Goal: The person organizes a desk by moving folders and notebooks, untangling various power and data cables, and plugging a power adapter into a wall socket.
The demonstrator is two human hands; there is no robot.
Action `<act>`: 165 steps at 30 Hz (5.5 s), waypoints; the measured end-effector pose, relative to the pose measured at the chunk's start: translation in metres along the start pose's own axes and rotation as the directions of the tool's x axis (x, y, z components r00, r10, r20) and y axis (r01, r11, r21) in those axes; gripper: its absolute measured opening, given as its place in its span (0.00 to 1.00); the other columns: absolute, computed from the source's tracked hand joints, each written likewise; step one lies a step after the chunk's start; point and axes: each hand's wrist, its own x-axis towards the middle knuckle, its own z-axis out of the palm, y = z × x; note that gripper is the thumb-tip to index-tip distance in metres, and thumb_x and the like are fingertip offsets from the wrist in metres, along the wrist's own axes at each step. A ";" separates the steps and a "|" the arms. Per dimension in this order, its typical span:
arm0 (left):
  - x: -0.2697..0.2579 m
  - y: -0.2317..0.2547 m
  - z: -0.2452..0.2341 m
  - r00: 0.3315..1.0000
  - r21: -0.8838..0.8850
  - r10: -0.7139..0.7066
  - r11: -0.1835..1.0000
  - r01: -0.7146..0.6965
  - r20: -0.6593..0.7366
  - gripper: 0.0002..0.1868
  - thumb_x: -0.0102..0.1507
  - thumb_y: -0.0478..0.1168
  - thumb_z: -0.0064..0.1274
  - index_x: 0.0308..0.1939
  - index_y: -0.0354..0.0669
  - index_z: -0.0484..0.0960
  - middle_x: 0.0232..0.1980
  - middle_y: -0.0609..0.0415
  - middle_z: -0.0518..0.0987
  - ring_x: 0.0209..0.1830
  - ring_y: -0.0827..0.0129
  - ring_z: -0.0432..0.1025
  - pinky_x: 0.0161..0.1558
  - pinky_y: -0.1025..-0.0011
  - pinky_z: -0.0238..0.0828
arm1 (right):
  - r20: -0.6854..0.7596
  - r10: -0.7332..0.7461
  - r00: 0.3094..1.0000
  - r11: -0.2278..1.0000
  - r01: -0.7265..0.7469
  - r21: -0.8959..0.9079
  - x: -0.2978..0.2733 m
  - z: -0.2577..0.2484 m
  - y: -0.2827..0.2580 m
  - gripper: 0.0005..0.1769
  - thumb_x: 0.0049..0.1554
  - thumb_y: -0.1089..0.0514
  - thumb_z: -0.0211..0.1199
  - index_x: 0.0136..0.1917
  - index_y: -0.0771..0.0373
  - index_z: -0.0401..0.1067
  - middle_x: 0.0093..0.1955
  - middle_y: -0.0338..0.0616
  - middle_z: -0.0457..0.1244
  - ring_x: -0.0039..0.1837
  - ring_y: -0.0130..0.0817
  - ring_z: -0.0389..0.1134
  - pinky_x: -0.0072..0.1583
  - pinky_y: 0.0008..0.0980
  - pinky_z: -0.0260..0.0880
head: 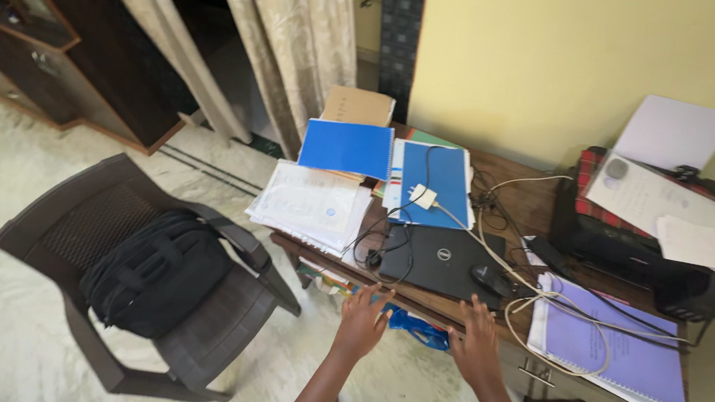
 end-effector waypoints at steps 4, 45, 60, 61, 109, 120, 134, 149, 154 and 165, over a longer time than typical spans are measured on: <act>0.000 -0.027 -0.010 0.999 -0.002 -0.006 1.000 0.006 -0.047 0.29 0.66 0.44 0.54 0.71 0.58 0.70 0.74 0.49 0.64 0.76 0.51 0.54 0.71 0.45 0.46 | 0.031 0.031 0.999 0.999 -0.031 -0.009 0.026 -0.012 -0.053 0.38 0.58 0.43 0.58 0.77 0.56 0.55 0.84 0.47 0.41 0.83 0.51 0.40 0.78 0.54 0.40; 0.305 -0.448 -0.105 0.670 -0.050 -0.709 0.694 0.718 -0.219 0.45 0.61 0.64 0.56 0.71 0.38 0.63 0.71 0.36 0.66 0.69 0.40 0.62 0.64 0.44 0.61 | 0.319 0.412 0.854 0.765 -0.514 0.389 0.348 0.271 -0.142 0.40 0.53 0.44 0.69 0.69 0.70 0.64 0.66 0.65 0.60 0.66 0.57 0.63 0.65 0.50 0.64; 0.329 -0.502 -0.091 0.985 -0.266 -0.146 0.950 0.166 0.092 0.71 0.48 0.64 0.71 0.80 0.43 0.39 0.61 0.33 0.70 0.62 0.45 0.66 0.61 0.51 0.65 | 0.323 0.549 0.771 0.764 -0.620 0.182 0.347 0.303 -0.161 0.55 0.46 0.40 0.73 0.80 0.55 0.52 0.73 0.66 0.50 0.74 0.63 0.52 0.72 0.52 0.54; 0.327 -0.503 -0.090 0.984 -0.266 -0.150 0.949 0.170 0.095 0.71 0.48 0.64 0.71 0.80 0.43 0.39 0.61 0.33 0.70 0.62 0.45 0.66 0.61 0.51 0.65 | 0.327 0.549 0.769 0.763 -0.621 0.179 0.346 0.303 -0.164 0.55 0.46 0.40 0.73 0.80 0.55 0.52 0.73 0.66 0.50 0.74 0.63 0.52 0.72 0.52 0.54; 0.380 -0.485 -0.081 0.738 0.112 -0.663 0.730 0.674 -0.120 0.37 0.61 0.61 0.59 0.66 0.46 0.65 0.65 0.43 0.66 0.64 0.46 0.64 0.56 0.45 0.62 | 0.475 0.669 0.571 -0.208 -0.470 0.858 0.441 0.335 -0.215 0.32 0.59 0.42 0.63 0.68 0.63 0.64 0.66 0.47 0.62 0.71 0.42 0.60 0.70 0.47 0.56; 0.451 -0.401 -0.132 0.904 -0.298 -0.342 0.918 0.262 -0.256 0.22 0.63 0.46 0.57 0.59 0.46 0.74 0.69 0.45 0.65 0.68 0.48 0.61 0.63 0.51 0.59 | 0.485 0.750 0.449 -0.357 -0.343 0.869 0.480 0.323 -0.218 0.12 0.57 0.64 0.66 0.54 0.67 0.70 0.53 0.48 0.68 0.56 0.41 0.72 0.60 0.42 0.77; 0.547 -0.367 -0.168 0.985 -0.540 -0.079 0.828 0.150 0.152 0.26 0.67 0.48 0.56 0.66 0.42 0.71 0.66 0.46 0.74 0.68 0.57 0.67 0.67 0.62 0.62 | 0.259 0.524 0.811 -0.042 -0.280 0.959 0.514 0.137 -0.311 0.27 0.57 0.61 0.57 0.70 0.58 0.59 0.53 0.40 0.67 0.47 0.26 0.69 0.42 0.27 0.72; 0.627 -0.433 -0.100 0.989 -0.497 -0.087 0.867 0.018 -0.117 0.24 0.61 0.36 0.62 0.59 0.38 0.74 0.54 0.41 0.79 0.56 0.51 0.70 0.58 0.55 0.69 | 0.353 0.536 0.767 0.446 -0.612 0.653 0.585 0.220 -0.129 0.26 0.61 0.47 0.60 0.66 0.64 0.70 0.61 0.47 0.69 0.62 0.37 0.69 0.63 0.38 0.68; 0.614 -0.420 -0.081 0.974 -0.179 -0.223 0.961 0.211 -0.045 0.29 0.59 0.31 0.56 0.65 0.47 0.73 0.59 0.36 0.73 0.60 0.44 0.69 0.59 0.50 0.68 | 0.098 0.673 0.733 0.672 -0.661 0.334 0.498 0.254 -0.092 0.31 0.57 0.44 0.68 0.67 0.64 0.70 0.66 0.56 0.63 0.68 0.48 0.65 0.67 0.42 0.66; 0.555 -0.278 -0.135 0.932 -0.202 0.144 0.954 -0.220 -0.333 0.23 0.61 0.33 0.54 0.61 0.38 0.72 0.61 0.40 0.72 0.64 0.44 0.66 0.65 0.52 0.61 | 0.297 0.671 0.679 0.734 -0.664 -0.140 0.437 0.153 -0.052 0.44 0.42 0.42 0.78 0.69 0.37 0.64 0.76 0.44 0.49 0.78 0.55 0.48 0.71 0.70 0.48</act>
